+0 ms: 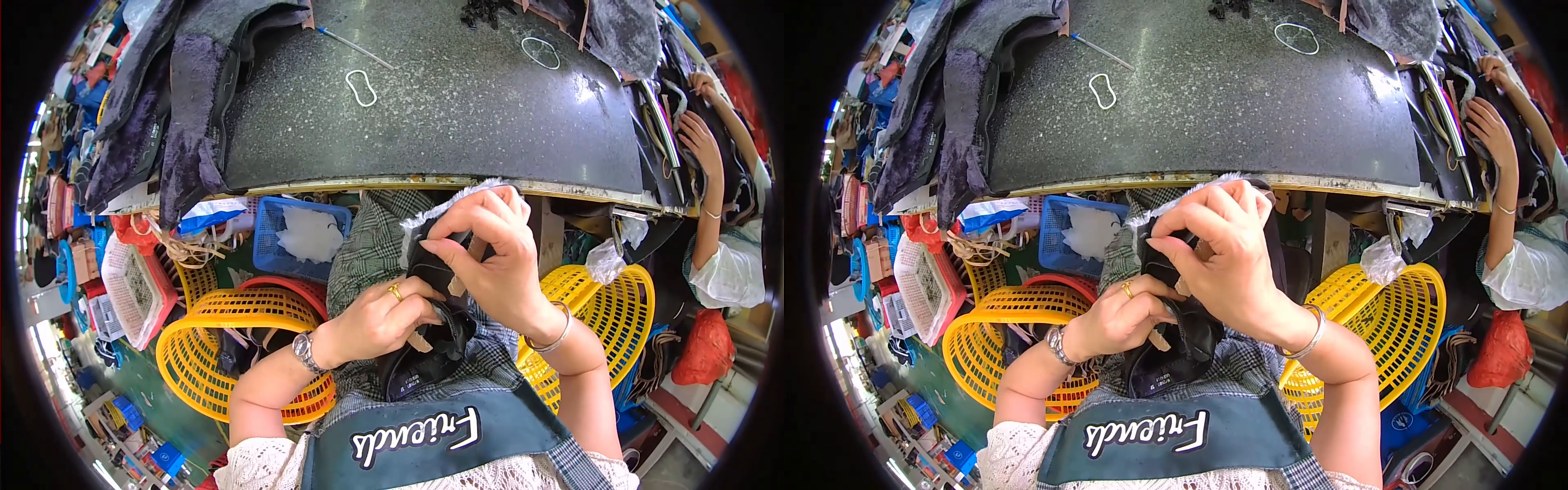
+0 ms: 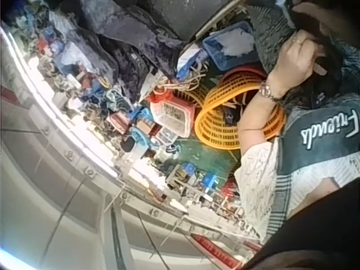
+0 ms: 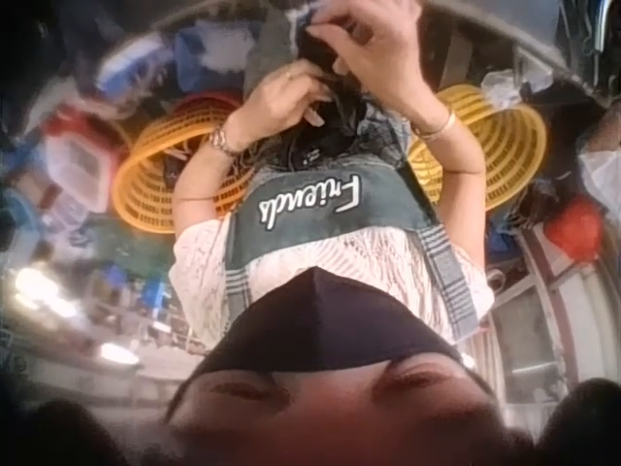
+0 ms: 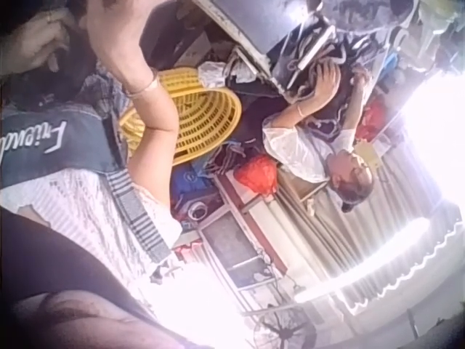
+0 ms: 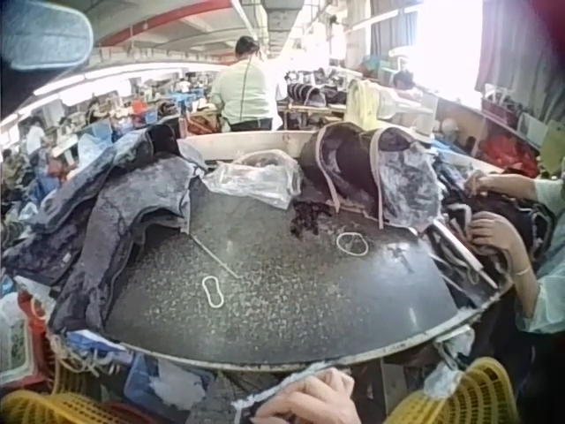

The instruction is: Assembling shoe components by manually attaching zippers and lining to leather uppers at a factory workbench.

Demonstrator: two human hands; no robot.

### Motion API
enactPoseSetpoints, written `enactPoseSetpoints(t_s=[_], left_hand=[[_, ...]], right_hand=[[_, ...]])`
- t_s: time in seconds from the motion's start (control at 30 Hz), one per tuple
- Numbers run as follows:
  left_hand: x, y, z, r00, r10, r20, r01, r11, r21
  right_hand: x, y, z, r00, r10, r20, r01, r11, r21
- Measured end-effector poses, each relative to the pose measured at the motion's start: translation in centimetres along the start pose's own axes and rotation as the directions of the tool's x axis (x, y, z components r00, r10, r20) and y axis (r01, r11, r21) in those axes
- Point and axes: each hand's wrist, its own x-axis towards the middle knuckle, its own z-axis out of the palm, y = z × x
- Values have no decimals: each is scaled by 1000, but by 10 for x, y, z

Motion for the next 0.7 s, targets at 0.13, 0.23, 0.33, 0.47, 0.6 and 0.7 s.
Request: enactPoseSetpoints(t_s=[0.13, 0.23, 0.33, 0.47, 0.6, 0.7], left_hand=[[-3, -1, 0, 1000, -26, 1, 26, 1000, -9], [-2, 0, -1, 1000, -28, 2, 29, 999, -46], [-7, -3, 2, 996, -47, -75, 49, 999, 13], [-8, -2, 2, 998, -65, -28, 64, 998, -21], [-9, -5, 3, 994, -96, -54, 93, 994, -52], [-15, -6, -5, 967, -213, -138, 208, 977, -51]], right_hand=[[1, 0, 2, 997, 29, -74, -27, 999, 28], [-1, 7, 4, 971, -201, -130, 197, 979, -45], [-5, -2, 3, 862, -503, 61, 501, 864, 44], [-2, 3, 9, 975, -213, 58, 206, 972, 109], [-3, 10, 16, 976, -169, 135, 145, 975, 166], [1, 23, 16, 934, -346, 84, 337, 936, 103]])
